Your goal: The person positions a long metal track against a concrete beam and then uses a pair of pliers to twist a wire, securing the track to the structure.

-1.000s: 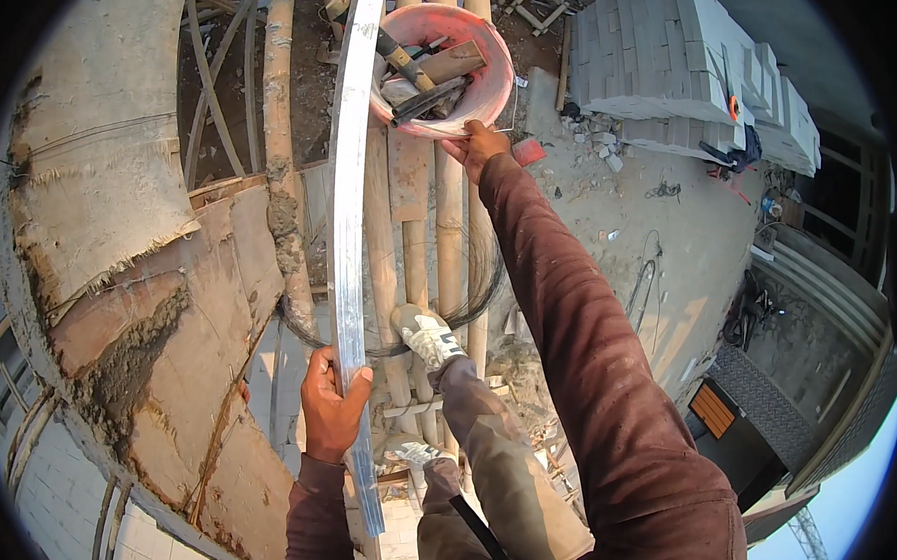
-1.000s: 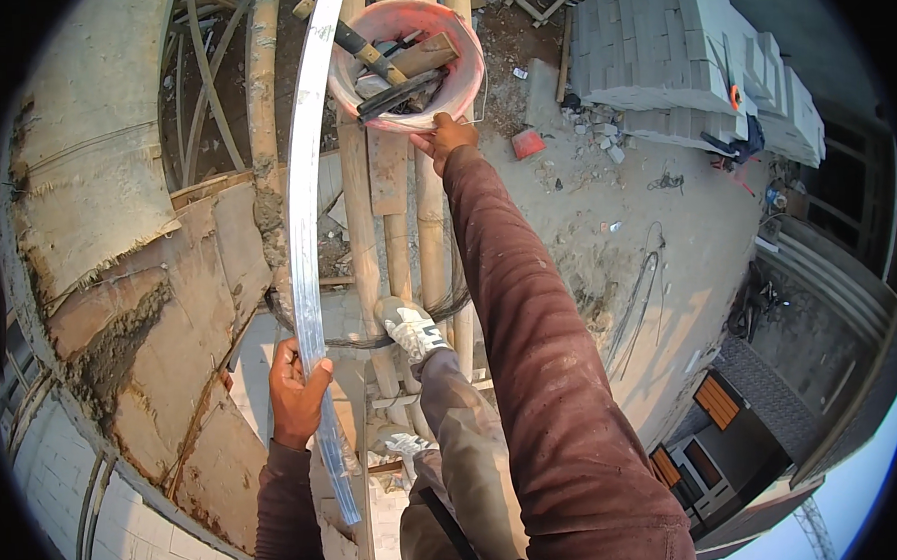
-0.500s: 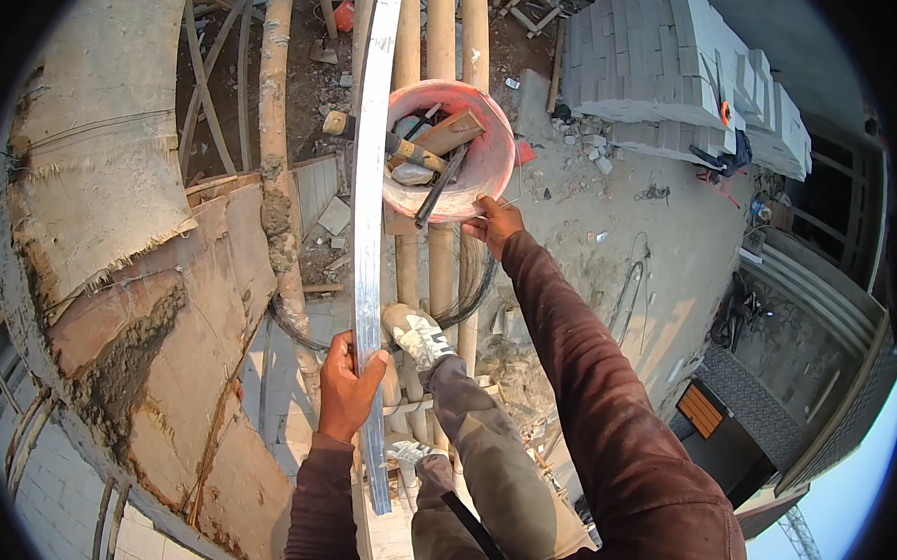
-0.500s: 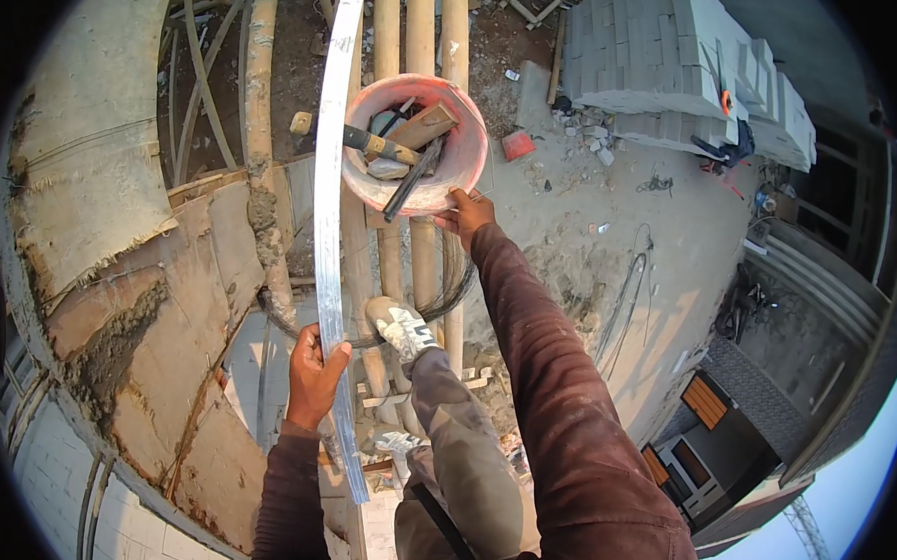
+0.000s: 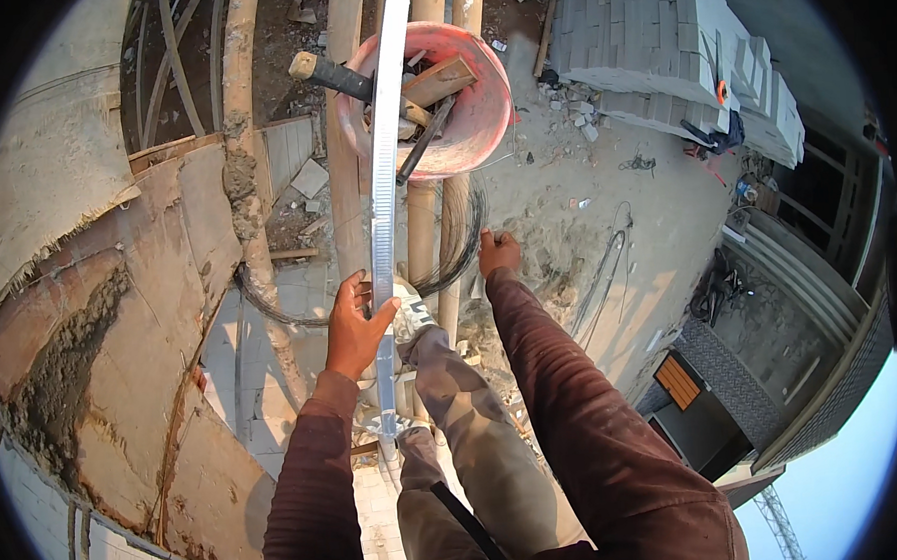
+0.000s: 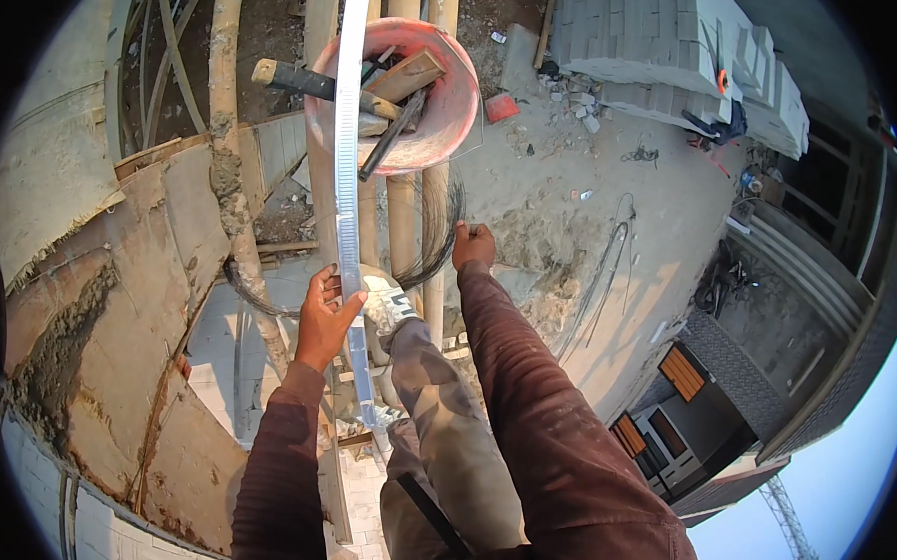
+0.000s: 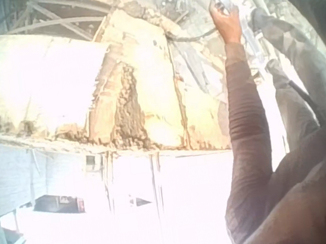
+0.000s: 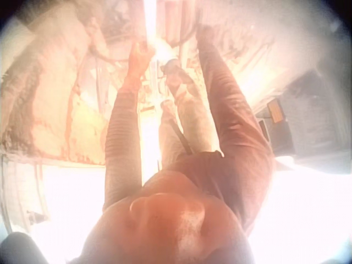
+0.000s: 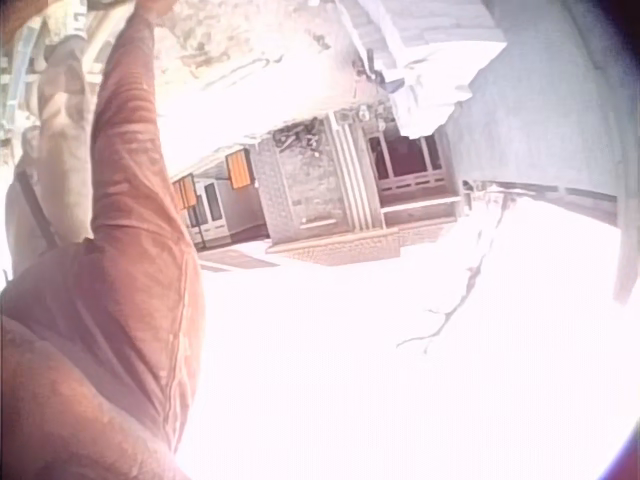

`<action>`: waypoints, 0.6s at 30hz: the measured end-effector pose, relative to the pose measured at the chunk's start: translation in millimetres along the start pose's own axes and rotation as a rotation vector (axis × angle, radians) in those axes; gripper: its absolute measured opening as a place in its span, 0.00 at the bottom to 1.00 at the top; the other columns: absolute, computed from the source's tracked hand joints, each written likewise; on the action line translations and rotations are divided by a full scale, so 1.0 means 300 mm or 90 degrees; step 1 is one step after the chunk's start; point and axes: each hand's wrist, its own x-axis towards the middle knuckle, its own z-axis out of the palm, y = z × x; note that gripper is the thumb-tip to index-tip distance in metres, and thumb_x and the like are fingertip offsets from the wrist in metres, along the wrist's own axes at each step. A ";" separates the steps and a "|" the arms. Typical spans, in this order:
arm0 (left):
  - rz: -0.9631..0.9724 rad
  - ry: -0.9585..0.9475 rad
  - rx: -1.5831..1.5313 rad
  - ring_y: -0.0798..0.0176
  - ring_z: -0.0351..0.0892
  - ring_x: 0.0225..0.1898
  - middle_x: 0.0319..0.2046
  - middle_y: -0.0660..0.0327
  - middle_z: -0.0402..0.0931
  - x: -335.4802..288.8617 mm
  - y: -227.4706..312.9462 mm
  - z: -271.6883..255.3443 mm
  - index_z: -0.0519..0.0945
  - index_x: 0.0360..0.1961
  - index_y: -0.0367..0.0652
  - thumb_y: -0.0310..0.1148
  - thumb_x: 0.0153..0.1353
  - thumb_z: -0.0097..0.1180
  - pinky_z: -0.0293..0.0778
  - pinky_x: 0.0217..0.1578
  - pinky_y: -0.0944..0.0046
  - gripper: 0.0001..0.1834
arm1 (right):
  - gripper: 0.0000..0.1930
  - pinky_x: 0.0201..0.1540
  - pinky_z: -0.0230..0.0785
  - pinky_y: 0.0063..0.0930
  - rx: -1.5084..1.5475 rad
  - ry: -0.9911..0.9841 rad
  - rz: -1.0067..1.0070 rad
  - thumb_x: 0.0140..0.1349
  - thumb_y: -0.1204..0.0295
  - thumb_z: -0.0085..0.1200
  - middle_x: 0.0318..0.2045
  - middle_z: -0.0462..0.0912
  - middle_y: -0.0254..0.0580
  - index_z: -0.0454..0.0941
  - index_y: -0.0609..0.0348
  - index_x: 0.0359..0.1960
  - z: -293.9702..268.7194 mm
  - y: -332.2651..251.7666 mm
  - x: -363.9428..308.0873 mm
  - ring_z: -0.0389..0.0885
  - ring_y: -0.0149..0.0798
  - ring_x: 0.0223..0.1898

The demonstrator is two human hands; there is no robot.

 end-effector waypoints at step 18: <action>0.018 0.189 -0.026 0.54 0.68 0.60 0.57 0.50 0.68 -0.268 -0.029 0.010 0.66 0.59 0.35 0.36 0.63 0.57 0.62 0.60 0.53 0.27 | 0.09 0.33 0.68 0.41 -0.090 0.058 -0.210 0.58 0.72 0.58 0.22 0.78 0.52 0.73 0.64 0.26 -0.067 -0.076 0.038 0.75 0.51 0.25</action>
